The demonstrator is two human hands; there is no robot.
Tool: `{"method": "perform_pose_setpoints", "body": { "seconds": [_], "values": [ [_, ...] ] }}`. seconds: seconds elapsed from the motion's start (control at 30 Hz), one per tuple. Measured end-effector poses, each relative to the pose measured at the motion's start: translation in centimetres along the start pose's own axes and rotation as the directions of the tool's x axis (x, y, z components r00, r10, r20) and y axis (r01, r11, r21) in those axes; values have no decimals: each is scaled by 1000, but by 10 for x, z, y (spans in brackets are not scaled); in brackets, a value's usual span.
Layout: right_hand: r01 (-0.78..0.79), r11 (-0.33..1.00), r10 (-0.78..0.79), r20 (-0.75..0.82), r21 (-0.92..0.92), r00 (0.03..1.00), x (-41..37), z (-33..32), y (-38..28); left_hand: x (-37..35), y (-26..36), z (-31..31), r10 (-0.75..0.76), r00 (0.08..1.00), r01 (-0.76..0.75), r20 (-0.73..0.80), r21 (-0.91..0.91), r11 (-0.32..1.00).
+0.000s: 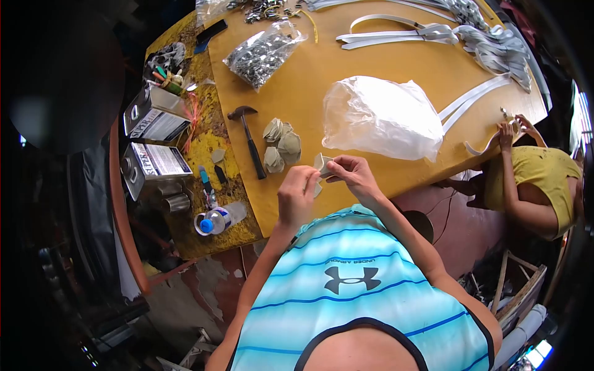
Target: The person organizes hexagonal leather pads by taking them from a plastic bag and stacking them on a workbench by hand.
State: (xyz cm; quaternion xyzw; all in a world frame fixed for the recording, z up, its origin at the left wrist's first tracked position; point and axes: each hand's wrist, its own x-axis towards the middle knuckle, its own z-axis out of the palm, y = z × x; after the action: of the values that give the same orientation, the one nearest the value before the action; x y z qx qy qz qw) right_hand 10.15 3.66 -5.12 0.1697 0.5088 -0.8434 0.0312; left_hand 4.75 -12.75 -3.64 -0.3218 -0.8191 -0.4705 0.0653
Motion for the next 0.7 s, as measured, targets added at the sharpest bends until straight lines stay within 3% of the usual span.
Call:
{"method": "perform_pose_setpoints", "body": {
  "seconds": [0.03,0.07,0.1,0.17,0.27,0.33,0.43,0.47,0.5,0.53,0.57,0.63,0.67,0.7],
  "values": [
    [27,998,-26,17,-62,1000,0,-1,1,0,-1,-1,5,1000,-5,7,-3,1000],
    [28,998,-27,14,-59,1000,0,-2,1,0,-1,-3,-297,954,295,32,-272,916],
    [33,995,-34,-7,-98,999,-1,-3,-2,0,-3,-6,-555,821,539,134,-500,678],
    [36,990,-40,-22,-136,999,-2,-7,-3,4,-12,-16,-616,772,568,157,-608,555],
    [26,969,-63,-144,-244,988,-2,-22,-4,13,-10,-32,-651,748,538,132,-694,478],
    [40,969,-84,-175,-243,981,-4,-29,-5,24,0,-46,-614,789,453,16,-690,564],
    [64,966,-121,-217,-251,969,-7,-40,-7,39,29,-84,-428,862,234,-273,-534,812],
    [68,961,-132,-225,-269,965,-8,-42,-8,38,38,-97,-289,879,115,-379,-420,900],
    [73,955,-143,-231,-288,963,-9,-44,-9,43,55,-111,-48,900,-32,-434,-175,984],
    [69,955,-139,-231,-288,963,-9,-45,-9,47,68,-120,111,877,-146,-468,-41,988],
    [65,948,-142,-233,-310,962,-9,-46,-10,48,75,-125,269,836,-254,-479,98,962],
    [61,942,-144,-232,-331,962,-9,-45,-9,40,69,-115,374,802,-313,-465,204,927],
    [42,914,-140,-217,-403,966,-9,-45,-8,29,58,-108,408,857,-290,-316,358,887],
    [25,880,-137,-202,-475,970,-9,-45,-9,13,35,-84,321,924,-243,-210,326,914]
  ]
}}
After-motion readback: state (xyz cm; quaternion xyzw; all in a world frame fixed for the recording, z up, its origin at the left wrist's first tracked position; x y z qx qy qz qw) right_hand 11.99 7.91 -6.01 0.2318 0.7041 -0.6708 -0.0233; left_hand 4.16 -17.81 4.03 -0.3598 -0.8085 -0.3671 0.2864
